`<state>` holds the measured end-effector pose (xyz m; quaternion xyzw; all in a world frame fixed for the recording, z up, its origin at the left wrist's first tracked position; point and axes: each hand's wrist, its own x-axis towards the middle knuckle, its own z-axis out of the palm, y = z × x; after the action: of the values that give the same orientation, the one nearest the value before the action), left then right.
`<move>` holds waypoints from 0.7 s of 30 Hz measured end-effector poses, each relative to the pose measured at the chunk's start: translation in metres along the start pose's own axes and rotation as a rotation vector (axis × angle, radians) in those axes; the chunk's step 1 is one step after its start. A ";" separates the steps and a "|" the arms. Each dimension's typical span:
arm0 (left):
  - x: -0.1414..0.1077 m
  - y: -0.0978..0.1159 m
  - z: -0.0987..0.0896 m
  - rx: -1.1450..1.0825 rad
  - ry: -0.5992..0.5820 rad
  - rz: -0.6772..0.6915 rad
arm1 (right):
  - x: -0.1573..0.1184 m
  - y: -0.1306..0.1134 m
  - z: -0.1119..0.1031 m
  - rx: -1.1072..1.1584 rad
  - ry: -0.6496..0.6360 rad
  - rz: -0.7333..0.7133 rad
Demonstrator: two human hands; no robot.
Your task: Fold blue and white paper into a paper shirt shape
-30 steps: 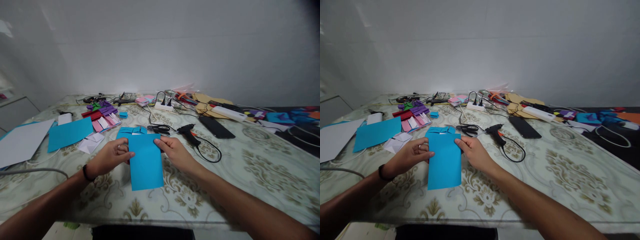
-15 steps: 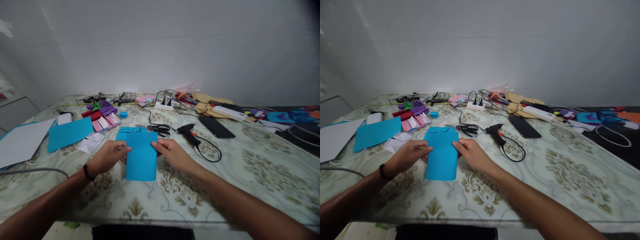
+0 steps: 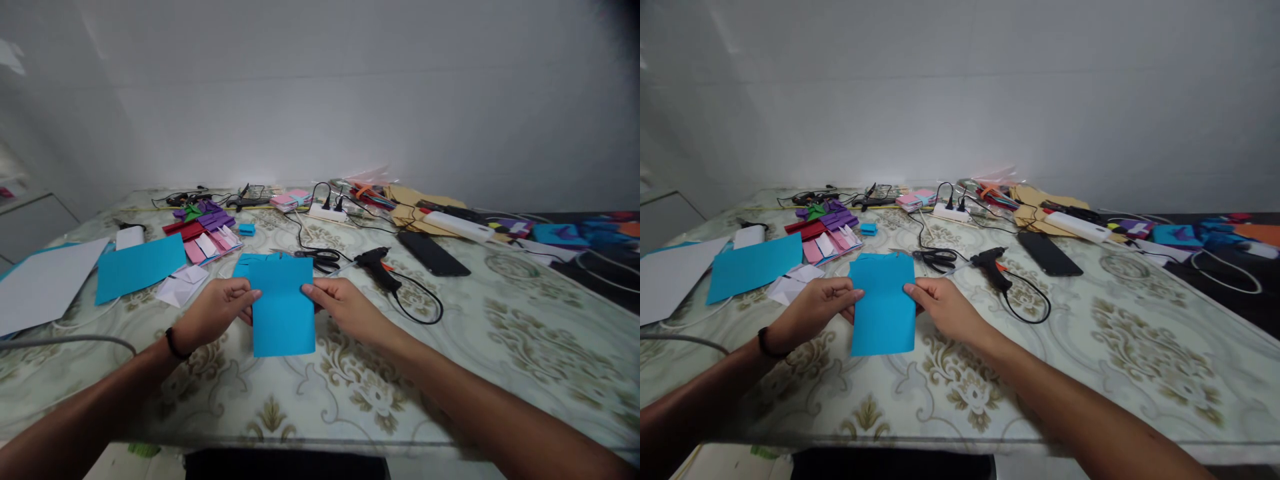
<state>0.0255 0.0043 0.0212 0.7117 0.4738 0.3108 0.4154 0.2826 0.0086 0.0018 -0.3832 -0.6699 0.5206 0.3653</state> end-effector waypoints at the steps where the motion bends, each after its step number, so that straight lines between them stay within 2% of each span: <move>1: 0.000 0.000 0.000 -0.009 -0.007 -0.003 | 0.000 0.000 0.000 -0.009 0.007 -0.004; 10: -0.001 -0.005 0.006 -0.177 -0.108 0.001 | 0.002 0.003 -0.001 -0.040 0.093 -0.019; 15: -0.003 -0.008 0.008 -0.232 -0.175 -0.010 | 0.002 0.004 -0.001 -0.010 0.092 0.002; 21: -0.002 -0.007 0.008 -0.234 -0.164 0.001 | 0.001 0.005 -0.002 -0.036 0.105 -0.010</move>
<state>0.0282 0.0015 0.0111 0.6815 0.3986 0.3050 0.5326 0.2847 0.0108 -0.0029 -0.4131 -0.6609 0.4859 0.3955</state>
